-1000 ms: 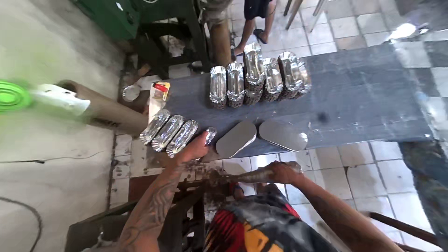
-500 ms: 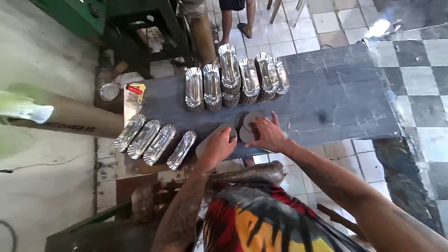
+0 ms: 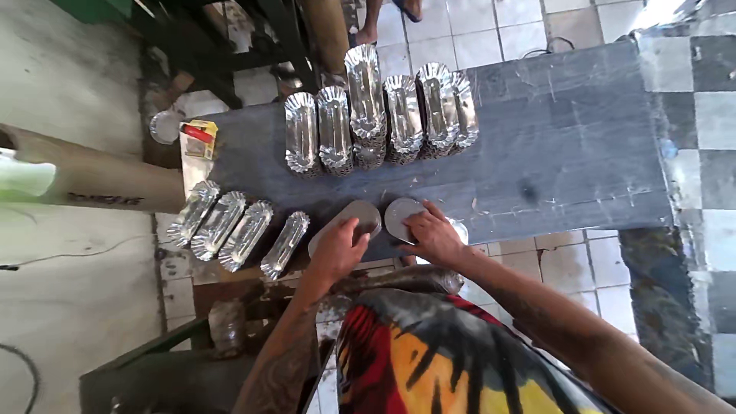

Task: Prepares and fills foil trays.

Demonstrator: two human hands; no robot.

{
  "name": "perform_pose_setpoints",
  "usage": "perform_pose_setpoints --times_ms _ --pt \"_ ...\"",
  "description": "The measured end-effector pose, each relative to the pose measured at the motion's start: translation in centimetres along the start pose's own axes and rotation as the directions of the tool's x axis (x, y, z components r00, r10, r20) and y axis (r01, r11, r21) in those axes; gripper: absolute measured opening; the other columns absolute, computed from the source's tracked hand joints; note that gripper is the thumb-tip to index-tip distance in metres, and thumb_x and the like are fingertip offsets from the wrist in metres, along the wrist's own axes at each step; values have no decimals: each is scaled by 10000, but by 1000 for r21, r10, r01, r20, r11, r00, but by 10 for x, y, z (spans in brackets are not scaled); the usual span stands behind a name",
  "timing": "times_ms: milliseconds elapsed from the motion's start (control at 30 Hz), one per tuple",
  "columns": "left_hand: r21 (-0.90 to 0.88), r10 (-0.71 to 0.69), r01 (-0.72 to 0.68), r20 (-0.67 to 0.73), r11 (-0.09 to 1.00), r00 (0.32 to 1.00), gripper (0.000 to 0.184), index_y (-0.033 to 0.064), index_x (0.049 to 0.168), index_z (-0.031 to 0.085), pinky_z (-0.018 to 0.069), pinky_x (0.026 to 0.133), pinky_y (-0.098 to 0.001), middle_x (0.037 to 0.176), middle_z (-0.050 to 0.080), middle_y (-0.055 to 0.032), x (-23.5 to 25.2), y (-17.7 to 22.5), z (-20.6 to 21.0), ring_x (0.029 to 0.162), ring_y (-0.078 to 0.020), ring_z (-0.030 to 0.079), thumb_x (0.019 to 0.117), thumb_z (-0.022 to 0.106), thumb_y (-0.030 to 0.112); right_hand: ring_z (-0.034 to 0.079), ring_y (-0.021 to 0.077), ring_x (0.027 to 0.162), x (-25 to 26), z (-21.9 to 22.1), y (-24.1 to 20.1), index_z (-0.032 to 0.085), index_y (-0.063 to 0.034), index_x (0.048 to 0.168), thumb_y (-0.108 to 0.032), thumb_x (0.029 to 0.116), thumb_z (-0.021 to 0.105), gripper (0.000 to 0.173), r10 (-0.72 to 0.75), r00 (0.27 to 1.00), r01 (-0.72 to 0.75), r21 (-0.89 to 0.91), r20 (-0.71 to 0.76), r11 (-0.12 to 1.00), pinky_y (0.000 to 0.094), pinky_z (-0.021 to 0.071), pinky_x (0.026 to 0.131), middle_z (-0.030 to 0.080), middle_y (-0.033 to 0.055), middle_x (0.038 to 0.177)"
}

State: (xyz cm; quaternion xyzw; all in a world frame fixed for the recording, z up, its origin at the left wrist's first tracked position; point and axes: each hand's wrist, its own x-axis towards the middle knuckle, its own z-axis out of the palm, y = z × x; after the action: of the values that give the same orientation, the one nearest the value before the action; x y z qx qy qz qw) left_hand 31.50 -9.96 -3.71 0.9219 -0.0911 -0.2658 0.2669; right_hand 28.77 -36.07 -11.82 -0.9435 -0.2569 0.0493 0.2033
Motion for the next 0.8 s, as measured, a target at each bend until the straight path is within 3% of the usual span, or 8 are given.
perform_pose_setpoints --times_ms 100,267,367,500,600,667,733,800 --pt "16 29 -29 -1 999 1000 348 28 1237 649 556 881 -564 1102 677 -194 8 -4 9 1003 -340 686 1022 608 298 698 221 1069 0 0 9 733 -51 1055 -360 1005 623 332 -57 995 73 202 -83 977 515 319 1226 745 67 1046" --pt "172 -77 53 137 984 988 512 99 1298 621 543 828 -658 1084 703 -195 30 -12 22 982 -405 691 907 767 396 687 187 1119 4 -14 23 735 -42 1116 -339 1052 532 365 -79 996 85 421 -32 903 500 306 1242 746 66 1088" --pt "-15 36 -32 338 999 940 454 145 1320 634 563 863 -575 1053 724 -125 49 -35 2 944 -300 704 919 773 308 680 181 1131 5 -14 26 733 -47 1142 -352 1062 501 391 -92 995 96 421 -29 902 496 292 1247 744 67 1096" --pt "-244 209 -95 504 965 838 421 46 1359 603 558 894 -446 1099 715 -137 57 -44 -19 937 -211 688 985 695 214 680 177 1135 1 -11 24 740 -53 1147 -384 1066 488 424 -88 995 98 410 -44 907 492 294 1248 748 62 1100" --pt "-301 238 -87 515 950 823 395 42 1348 598 565 898 -402 1108 714 -119 56 -43 -21 951 -178 690 988 684 179 715 191 1001 -2 -3 17 758 -47 1034 -279 941 689 259 -69 983 124 341 -169 932 497 357 1212 759 60 973" --pt "-352 296 -124 492 928 819 386 40 1334 602 574 873 -397 1096 713 -118 54 -55 -15 932 -178 692 989 680 192 706 212 987 -4 4 13 748 -47 1031 -196 852 699 238 -97 978 144 260 -185 955 506 339 1214 752 61 969" --pt "-325 284 -140 454 935 844 401 51 1336 605 583 849 -409 1087 719 -125 49 -57 -13 912 -198 700 974 697 198 705 238 1022 -5 6 10 747 -45 1045 -181 832 691 259 -103 980 135 187 -171 973 511 325 1222 753 73 1004" --pt "-208 126 -37 434 978 892 518 60 1451 502 529 975 -495 1233 666 -180 40 -31 -18 1064 -279 671 972 694 108 691 313 1121 -8 0 1 744 -29 1082 -178 868 652 277 -72 987 87 103 -142 991 530 375 1189 753 126 1090"
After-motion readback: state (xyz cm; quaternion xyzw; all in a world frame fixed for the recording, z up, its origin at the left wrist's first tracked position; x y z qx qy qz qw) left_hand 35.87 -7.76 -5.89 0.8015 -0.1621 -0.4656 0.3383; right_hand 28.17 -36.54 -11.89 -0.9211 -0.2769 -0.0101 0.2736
